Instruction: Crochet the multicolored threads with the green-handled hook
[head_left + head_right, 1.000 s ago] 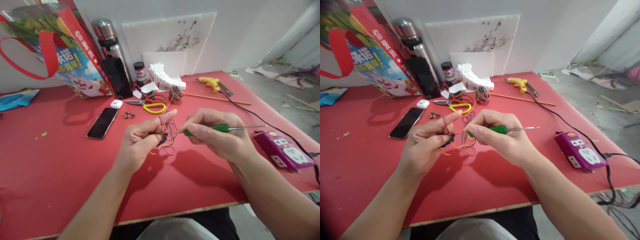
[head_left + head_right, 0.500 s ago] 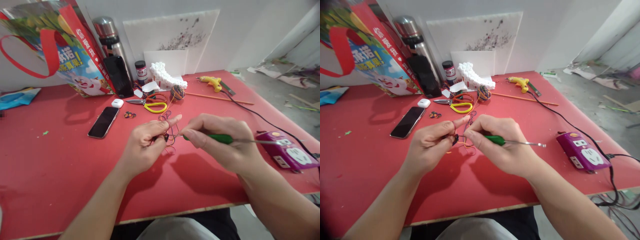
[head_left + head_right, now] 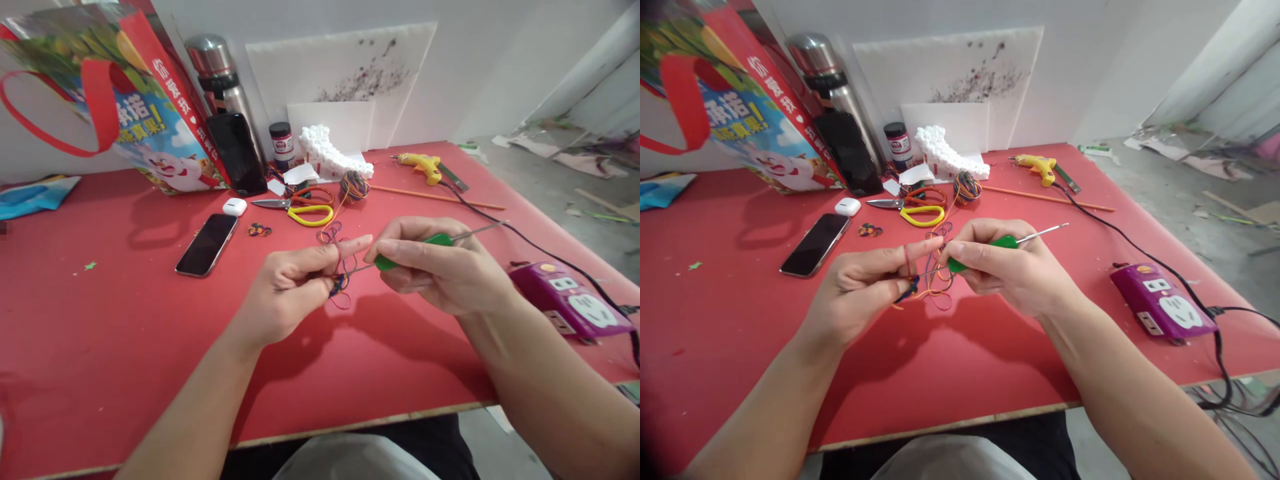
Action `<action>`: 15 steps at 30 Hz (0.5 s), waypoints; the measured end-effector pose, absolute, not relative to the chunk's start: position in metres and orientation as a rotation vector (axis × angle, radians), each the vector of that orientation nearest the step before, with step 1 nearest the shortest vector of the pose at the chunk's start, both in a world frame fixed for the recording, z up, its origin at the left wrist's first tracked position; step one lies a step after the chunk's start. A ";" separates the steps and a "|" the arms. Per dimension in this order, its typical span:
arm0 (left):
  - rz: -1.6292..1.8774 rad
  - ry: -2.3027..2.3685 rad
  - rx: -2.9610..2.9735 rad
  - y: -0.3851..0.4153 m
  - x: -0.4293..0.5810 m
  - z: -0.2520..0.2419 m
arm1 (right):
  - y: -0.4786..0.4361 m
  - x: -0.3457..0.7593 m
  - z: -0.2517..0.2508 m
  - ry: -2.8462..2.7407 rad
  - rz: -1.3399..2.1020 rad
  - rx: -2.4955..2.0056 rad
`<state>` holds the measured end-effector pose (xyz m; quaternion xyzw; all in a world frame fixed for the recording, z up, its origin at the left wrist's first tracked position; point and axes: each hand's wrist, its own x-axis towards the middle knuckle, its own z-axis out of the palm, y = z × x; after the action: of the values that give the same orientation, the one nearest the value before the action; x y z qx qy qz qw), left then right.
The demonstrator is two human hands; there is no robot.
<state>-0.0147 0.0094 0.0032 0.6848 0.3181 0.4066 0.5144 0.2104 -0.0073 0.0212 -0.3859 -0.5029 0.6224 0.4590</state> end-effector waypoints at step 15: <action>1.025 0.771 1.352 0.012 -0.011 0.004 | -0.032 0.198 0.026 -1.691 0.799 -0.987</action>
<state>-0.0112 0.0124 0.0044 0.5822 0.3322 0.4414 0.5965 0.1977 -0.0320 0.0258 -0.4065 -0.6964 0.3293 0.4913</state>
